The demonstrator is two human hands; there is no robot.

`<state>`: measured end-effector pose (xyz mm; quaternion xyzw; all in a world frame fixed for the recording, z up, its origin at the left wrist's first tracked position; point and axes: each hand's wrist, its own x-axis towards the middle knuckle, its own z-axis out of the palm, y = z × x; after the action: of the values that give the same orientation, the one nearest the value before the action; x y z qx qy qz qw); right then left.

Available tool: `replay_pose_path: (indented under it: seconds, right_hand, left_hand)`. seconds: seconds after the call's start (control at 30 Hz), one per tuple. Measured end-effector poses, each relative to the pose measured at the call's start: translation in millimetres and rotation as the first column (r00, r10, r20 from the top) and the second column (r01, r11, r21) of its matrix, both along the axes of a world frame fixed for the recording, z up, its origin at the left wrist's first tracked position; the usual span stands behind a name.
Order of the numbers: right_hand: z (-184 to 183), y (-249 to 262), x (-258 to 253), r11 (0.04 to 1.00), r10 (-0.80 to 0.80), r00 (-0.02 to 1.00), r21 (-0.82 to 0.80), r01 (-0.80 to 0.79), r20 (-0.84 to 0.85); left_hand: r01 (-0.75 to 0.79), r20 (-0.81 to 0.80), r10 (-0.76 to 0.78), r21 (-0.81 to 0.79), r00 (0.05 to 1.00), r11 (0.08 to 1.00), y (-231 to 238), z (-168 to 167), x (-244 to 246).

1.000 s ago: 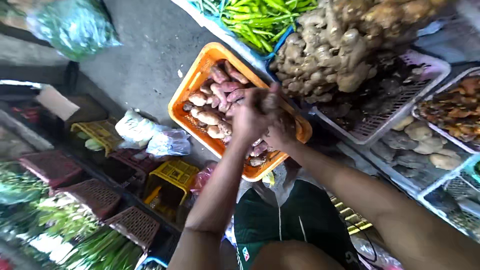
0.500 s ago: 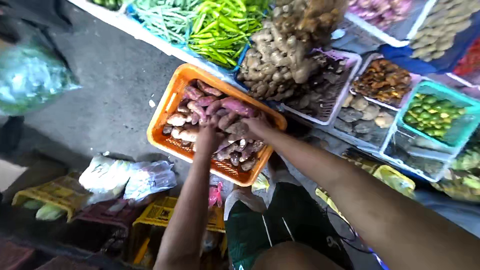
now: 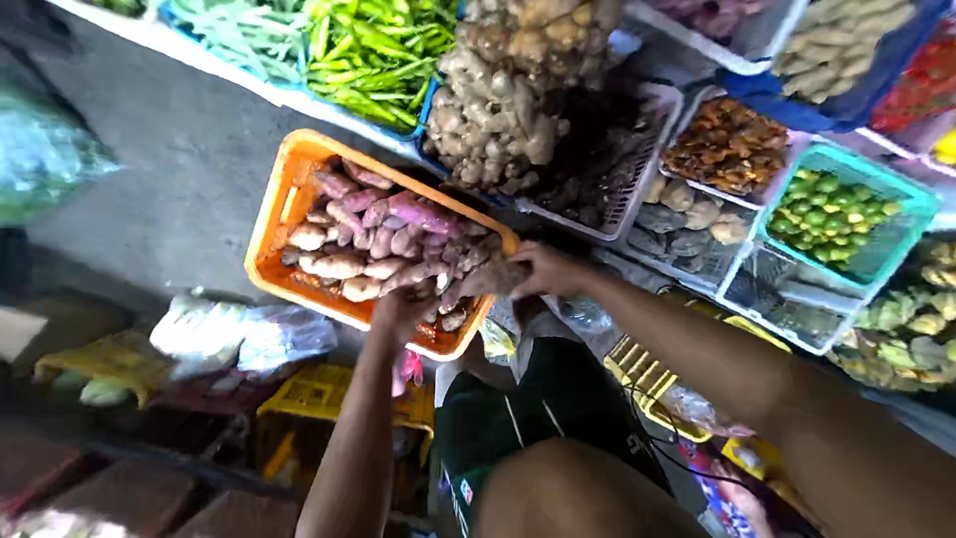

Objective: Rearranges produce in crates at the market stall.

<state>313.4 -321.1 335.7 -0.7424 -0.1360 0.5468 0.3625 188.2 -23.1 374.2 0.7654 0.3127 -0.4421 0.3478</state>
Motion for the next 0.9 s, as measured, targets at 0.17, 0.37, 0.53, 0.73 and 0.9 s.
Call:
replay_pose_path:
  seconds: [0.17,0.37,0.53,0.73,0.9]
  right_hand:
    - [13,-116,54,0.795,-0.565,0.825,-0.290,0.533,-0.032]
    - [3,-135,79,0.664,-0.636,0.728,-0.300,0.685,0.255]
    - [7,-20,24,0.994,0.079,0.978,-0.090,-0.062,0.194]
    - [-63,92,-23,0.745,0.665,0.615,-0.306,-0.593,0.424]
    - [-79,114,-28,0.656,0.755,0.573,-0.397,-0.642,0.319]
  left_hand:
    - [0.043,0.170,0.012,-0.312,0.985,0.949,-118,12,73]
    - [0.167,0.373,-0.025,-0.354,0.928,0.920,-153,5,112]
    - [0.218,-0.193,-0.180,0.196,0.964,0.956,-52,-28,12]
    - [0.161,-0.248,-0.086,0.300,0.965,0.940,13,-68,-53]
    - [0.129,-0.221,-0.077,0.231,0.972,0.964,1,-94,-67]
